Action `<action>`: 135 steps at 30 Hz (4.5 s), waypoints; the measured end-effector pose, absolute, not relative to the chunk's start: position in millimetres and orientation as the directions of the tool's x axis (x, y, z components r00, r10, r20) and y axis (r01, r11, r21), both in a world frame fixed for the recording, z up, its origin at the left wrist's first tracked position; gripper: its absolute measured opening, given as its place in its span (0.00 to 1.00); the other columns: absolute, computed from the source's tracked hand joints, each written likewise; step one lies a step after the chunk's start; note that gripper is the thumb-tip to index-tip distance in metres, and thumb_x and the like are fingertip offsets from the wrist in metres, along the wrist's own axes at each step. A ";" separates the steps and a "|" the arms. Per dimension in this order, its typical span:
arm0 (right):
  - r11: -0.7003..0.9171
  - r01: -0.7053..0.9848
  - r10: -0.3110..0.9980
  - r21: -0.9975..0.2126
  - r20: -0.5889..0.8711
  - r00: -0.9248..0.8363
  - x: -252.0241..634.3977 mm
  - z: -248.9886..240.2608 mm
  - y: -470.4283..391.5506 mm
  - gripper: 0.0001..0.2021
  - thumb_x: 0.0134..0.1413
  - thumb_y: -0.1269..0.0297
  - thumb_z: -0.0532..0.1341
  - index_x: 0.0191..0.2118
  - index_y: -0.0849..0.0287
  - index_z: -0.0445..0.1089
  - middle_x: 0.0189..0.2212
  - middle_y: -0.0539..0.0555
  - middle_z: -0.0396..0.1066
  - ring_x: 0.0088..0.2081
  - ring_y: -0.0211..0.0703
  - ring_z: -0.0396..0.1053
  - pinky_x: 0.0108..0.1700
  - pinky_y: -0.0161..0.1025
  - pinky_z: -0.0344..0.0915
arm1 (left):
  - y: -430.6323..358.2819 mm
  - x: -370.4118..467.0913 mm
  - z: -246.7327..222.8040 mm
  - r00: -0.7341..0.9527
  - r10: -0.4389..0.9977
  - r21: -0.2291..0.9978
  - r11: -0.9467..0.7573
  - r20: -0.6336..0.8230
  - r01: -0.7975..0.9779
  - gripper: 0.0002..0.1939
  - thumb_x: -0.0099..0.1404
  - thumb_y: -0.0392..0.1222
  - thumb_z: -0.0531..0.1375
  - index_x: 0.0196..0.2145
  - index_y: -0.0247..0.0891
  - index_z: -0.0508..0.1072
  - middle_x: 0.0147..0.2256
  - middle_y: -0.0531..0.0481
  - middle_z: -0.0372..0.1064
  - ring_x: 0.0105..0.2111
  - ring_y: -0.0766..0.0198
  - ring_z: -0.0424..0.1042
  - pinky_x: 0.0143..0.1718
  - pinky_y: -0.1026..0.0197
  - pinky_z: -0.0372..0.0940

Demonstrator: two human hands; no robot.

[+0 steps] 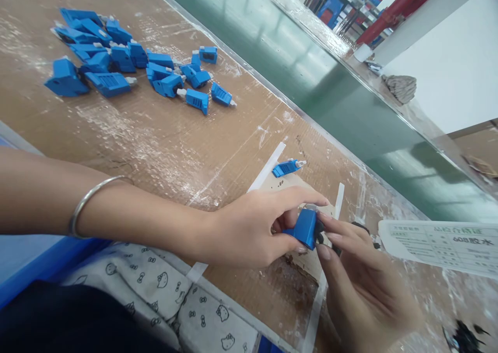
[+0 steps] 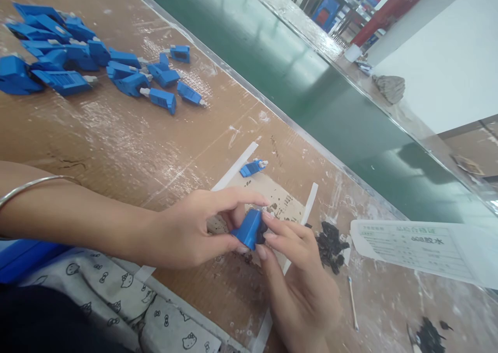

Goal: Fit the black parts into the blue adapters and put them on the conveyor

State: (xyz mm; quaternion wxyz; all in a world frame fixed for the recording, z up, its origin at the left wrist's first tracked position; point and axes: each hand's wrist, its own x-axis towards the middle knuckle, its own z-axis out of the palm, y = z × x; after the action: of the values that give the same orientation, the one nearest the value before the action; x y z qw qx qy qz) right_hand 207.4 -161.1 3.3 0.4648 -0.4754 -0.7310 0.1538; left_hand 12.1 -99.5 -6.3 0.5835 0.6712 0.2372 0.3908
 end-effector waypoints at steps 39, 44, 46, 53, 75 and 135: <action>0.580 0.636 0.753 -0.509 0.634 -0.179 191.1 -5.5 -165.9 0.35 0.54 0.84 0.64 0.63 0.45 0.64 0.59 0.50 0.71 0.58 0.41 0.68 0.56 0.45 0.72 | -89.9 10.9 10.5 0.681 0.732 0.934 0.226 0.024 -0.275 0.27 0.58 0.32 0.66 0.54 0.36 0.64 0.26 0.60 0.63 0.28 0.67 0.70 0.32 0.63 0.68; 0.592 0.616 0.755 -0.520 0.626 -0.197 186.2 -6.8 -167.5 0.39 0.53 0.86 0.62 0.66 0.45 0.59 0.63 0.49 0.66 0.61 0.41 0.65 0.59 0.45 0.69 | -91.8 8.2 17.0 0.693 0.721 0.929 0.262 -0.007 -0.263 0.24 0.58 0.32 0.65 0.52 0.37 0.66 0.27 0.60 0.64 0.28 0.66 0.72 0.32 0.62 0.69; 0.592 0.658 0.742 -0.467 0.634 -0.217 184.3 -6.9 -167.9 0.41 0.53 0.86 0.63 0.68 0.45 0.55 0.64 0.50 0.64 0.62 0.41 0.64 0.61 0.45 0.67 | -92.4 7.4 19.0 0.686 0.728 0.936 0.249 -0.011 -0.249 0.23 0.58 0.32 0.65 0.51 0.37 0.67 0.27 0.59 0.64 0.28 0.66 0.71 0.32 0.61 0.69; 0.562 0.755 0.711 -0.338 0.664 -0.231 178.2 -7.4 -168.3 0.39 0.55 0.82 0.64 0.69 0.49 0.54 0.64 0.55 0.64 0.63 0.44 0.64 0.61 0.47 0.65 | -91.6 9.5 15.0 0.689 0.724 0.952 0.200 0.017 -0.234 0.23 0.57 0.34 0.64 0.51 0.36 0.68 0.26 0.59 0.62 0.26 0.66 0.70 0.30 0.61 0.69; -0.126 0.956 0.989 -0.267 -0.108 0.100 291.1 12.0 -126.8 0.14 0.55 0.52 0.57 0.37 0.51 0.77 0.40 0.53 0.78 0.38 0.49 0.76 0.37 0.44 0.68 | -9.5 -21.0 17.1 0.442 0.835 0.314 -0.538 0.330 0.782 0.17 0.71 0.44 0.54 0.49 0.29 0.73 0.46 0.38 0.70 0.50 0.47 0.68 0.52 0.46 0.61; 0.425 0.796 0.888 -0.432 0.368 -0.274 250.2 15.3 -145.2 0.14 0.63 0.71 0.60 0.51 0.51 0.73 0.52 0.53 0.77 0.53 0.44 0.75 0.55 0.43 0.74 | -33.9 0.6 1.2 0.745 0.648 0.947 0.315 -0.160 -0.071 0.09 0.60 0.43 0.61 0.35 0.34 0.72 0.26 0.49 0.74 0.27 0.65 0.69 0.27 0.63 0.57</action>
State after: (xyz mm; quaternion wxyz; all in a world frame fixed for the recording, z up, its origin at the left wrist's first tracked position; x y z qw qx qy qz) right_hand 250.2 -145.2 15.3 0.2859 -0.5302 -0.7941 0.0809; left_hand 0.6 -33.9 1.2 0.7649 0.5362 0.2690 0.2348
